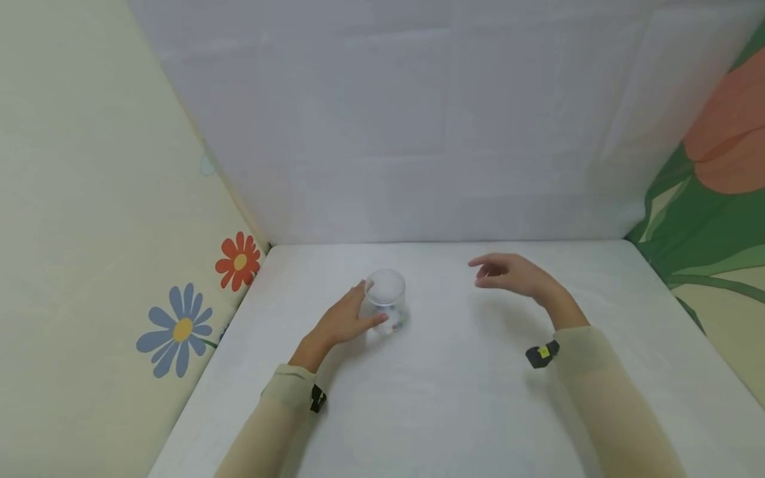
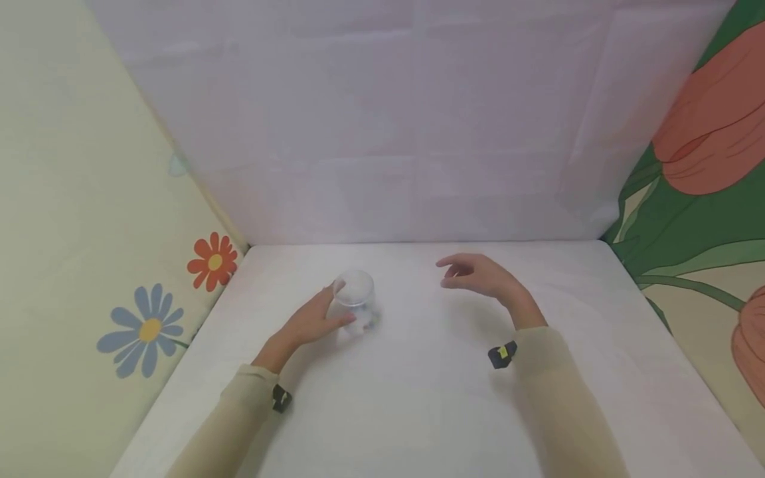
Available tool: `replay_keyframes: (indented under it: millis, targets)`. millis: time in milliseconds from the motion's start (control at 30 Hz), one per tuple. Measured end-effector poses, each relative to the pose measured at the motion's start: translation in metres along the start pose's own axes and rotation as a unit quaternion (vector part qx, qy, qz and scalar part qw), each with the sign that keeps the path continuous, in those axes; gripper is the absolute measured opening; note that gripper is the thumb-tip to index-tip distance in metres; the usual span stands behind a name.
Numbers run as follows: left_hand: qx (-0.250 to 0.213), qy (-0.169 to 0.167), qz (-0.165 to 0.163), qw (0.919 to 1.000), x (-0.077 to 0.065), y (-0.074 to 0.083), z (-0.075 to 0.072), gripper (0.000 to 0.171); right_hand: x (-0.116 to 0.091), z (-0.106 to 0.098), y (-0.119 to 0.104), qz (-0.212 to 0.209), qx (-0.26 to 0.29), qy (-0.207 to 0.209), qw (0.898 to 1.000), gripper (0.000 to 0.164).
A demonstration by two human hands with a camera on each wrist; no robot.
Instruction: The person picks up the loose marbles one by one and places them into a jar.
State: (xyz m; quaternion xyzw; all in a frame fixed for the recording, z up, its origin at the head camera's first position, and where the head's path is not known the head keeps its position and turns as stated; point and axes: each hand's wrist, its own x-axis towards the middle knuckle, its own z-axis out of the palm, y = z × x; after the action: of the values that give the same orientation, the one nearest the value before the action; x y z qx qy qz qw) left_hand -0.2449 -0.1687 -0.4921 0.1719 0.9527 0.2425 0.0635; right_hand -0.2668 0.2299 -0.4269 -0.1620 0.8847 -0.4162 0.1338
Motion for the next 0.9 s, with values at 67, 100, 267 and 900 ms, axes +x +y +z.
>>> replay_keyframes:
  millis: [67, 100, 267, 900]
  targets:
    - [0.000, -0.001, 0.000, 1.0000, 0.001, 0.000, 0.000, 0.103, -0.007, -0.004, 0.009, 0.010, -0.003, 0.012, 1.000, 0.055]
    - [-0.001, 0.000, 0.000, 1.0000, 0.001, 0.000, -0.001, 0.103, -0.010, -0.006, 0.014, 0.015, -0.002, 0.018, 1.000, 0.057]
    - [0.002, -0.002, 0.000, 1.0000, 0.003, 0.001, 0.000, 0.103, -0.030, -0.019, 0.038, 0.034, 0.001, 0.039, 0.999, 0.066]
    - [-0.008, -0.002, -0.002, 1.0000, 0.001, 0.001, 0.000, 0.100, -0.075, -0.041, 0.114, 0.089, -0.008, 0.033, 0.995, 0.064]
